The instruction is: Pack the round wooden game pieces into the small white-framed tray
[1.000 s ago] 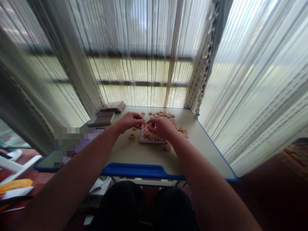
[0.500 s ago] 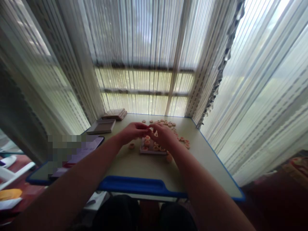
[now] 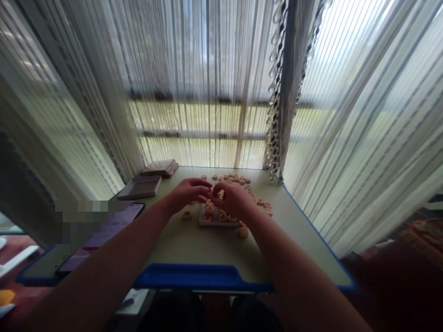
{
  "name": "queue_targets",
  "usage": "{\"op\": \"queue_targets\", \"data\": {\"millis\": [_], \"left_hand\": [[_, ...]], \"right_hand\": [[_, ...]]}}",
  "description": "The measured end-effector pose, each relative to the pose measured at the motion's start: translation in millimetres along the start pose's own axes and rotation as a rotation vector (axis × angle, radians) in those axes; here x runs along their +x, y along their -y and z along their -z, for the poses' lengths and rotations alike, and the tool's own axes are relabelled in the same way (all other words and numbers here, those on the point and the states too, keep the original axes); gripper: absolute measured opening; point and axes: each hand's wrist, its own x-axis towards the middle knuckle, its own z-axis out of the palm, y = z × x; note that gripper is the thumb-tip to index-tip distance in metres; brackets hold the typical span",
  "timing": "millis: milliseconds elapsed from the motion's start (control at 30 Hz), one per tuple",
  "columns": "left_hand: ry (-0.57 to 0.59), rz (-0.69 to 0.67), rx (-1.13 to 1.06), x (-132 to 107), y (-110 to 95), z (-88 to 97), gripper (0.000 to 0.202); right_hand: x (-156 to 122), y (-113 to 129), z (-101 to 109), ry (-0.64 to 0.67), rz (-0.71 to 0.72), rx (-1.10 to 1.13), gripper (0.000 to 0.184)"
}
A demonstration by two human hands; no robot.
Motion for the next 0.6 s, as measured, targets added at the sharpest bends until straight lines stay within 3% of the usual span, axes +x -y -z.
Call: {"op": "queue_targets", "data": {"millis": [67, 167, 267, 400, 600], "left_hand": [[-0.159, -0.050, 0.193, 2.2, 2.5, 2.4, 0.022], [-0.368, -0.208, 0.736, 3.1, 7.6, 6.4, 0.026], [-0.359, -0.303, 1.173, 0.8, 10.4, 7.4, 0.037], [-0.354, -0.301, 1.340, 0.1, 10.6, 6.4, 0.043], [-0.359, -0.341, 1.372, 3.0, 12.2, 6.3, 0.044]], "right_hand": [[-1.0, 5.9, 2.9, 0.059, -0.008, 0.009, 0.014], [-3.8, 17.0, 6.7, 0.219, 0.016, 0.067, 0.014], [-7.4, 23.1, 5.6, 0.330, 0.043, 0.112, 0.013], [-9.9, 21.3, -1.1, 0.356, 0.043, 0.028, 0.015], [-7.4, 21.2, -4.3, 0.393, 0.072, -0.019, 0.019]]}}
